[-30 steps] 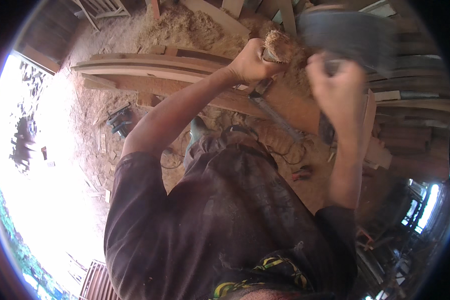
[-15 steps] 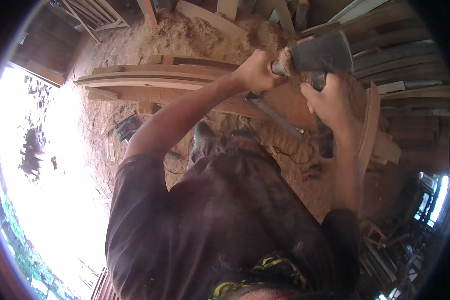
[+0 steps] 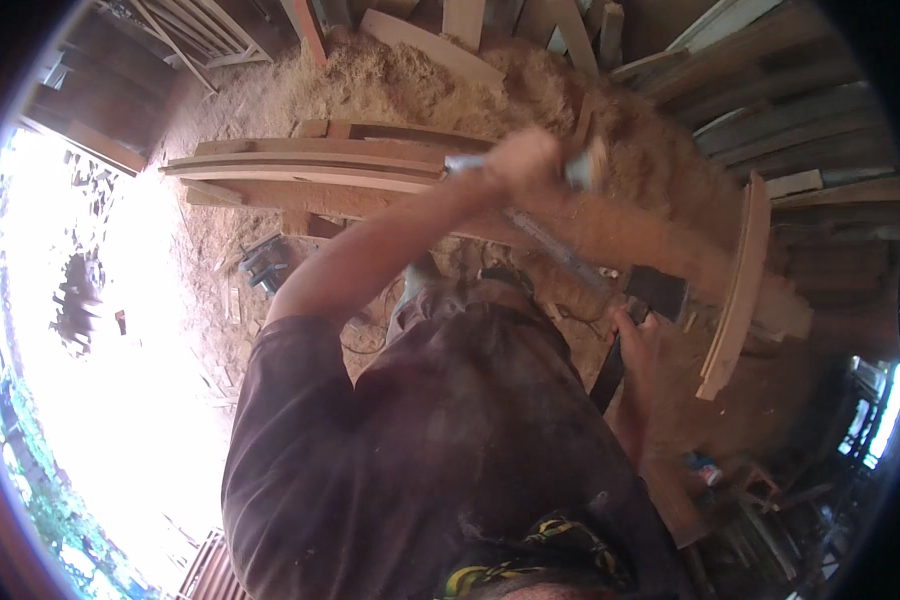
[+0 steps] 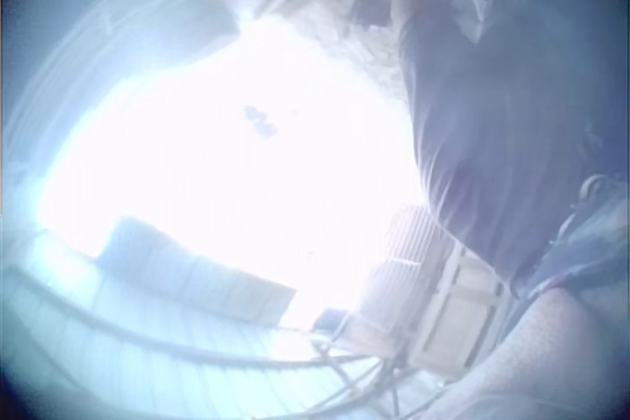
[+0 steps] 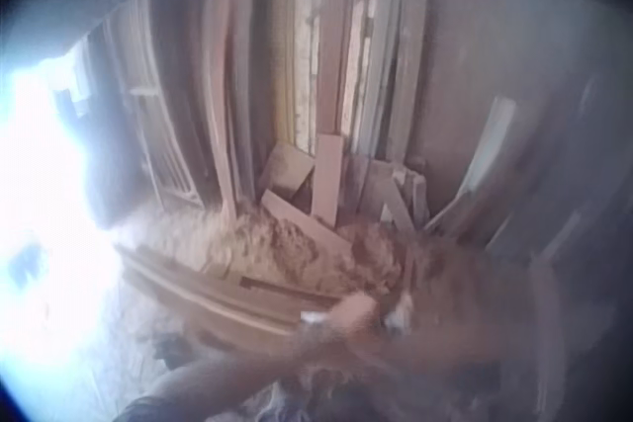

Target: The person carves a curved wooden piece using a chisel and mallet, repeatedly striking the chisel to remove wood shavings. They occasionally pause to clear debris and inspect the carved surface.

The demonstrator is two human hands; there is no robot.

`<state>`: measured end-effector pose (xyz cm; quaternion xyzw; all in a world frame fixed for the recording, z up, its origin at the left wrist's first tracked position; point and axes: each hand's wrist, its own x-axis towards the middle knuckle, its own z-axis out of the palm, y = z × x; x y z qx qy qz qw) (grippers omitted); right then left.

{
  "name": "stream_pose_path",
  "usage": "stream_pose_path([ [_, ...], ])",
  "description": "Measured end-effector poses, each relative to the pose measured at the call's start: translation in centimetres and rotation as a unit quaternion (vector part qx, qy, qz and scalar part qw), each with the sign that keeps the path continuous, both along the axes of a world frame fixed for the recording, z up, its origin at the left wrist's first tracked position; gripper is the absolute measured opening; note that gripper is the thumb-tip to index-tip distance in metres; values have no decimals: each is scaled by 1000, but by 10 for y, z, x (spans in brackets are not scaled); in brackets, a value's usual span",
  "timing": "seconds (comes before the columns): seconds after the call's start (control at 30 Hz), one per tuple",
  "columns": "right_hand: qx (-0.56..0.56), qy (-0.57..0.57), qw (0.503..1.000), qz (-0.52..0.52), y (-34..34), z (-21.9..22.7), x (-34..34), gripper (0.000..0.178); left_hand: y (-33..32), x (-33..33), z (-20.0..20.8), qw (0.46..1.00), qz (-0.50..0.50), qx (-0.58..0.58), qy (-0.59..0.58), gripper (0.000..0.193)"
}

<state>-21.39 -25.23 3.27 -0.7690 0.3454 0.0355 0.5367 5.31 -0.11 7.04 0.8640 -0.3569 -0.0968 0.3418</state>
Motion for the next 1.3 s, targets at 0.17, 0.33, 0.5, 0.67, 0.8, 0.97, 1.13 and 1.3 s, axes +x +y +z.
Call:
stream_pose_path([
  [0.17,66,-1,998,-20,12,-20,-5,20,52,56,89,964,155,-171,-135,41],
  [0.33,65,-8,998,-25,20,-21,8,20,88,54,-5,975,53,216,-7,35],
  [0.5,72,-7,997,-10,16,-21,16,20,121,20,-27,982,86,136,103,39],
  [0.67,92,-23,995,-11,9,-25,28,24,106,10,-26,971,95,211,56,37],
  [0.8,87,-11,996,1,15,-14,41,23,122,6,-36,962,119,246,-12,39],
  [0.97,63,-12,998,13,8,-5,52,23,173,24,3,947,305,91,-34,26],
  [1.13,27,-75,996,38,15,24,73,23,143,2,49,954,265,-143,5,43],
  [1.3,-19,-87,995,48,29,62,99,21,30,-51,38,970,118,-201,-62,54],
])
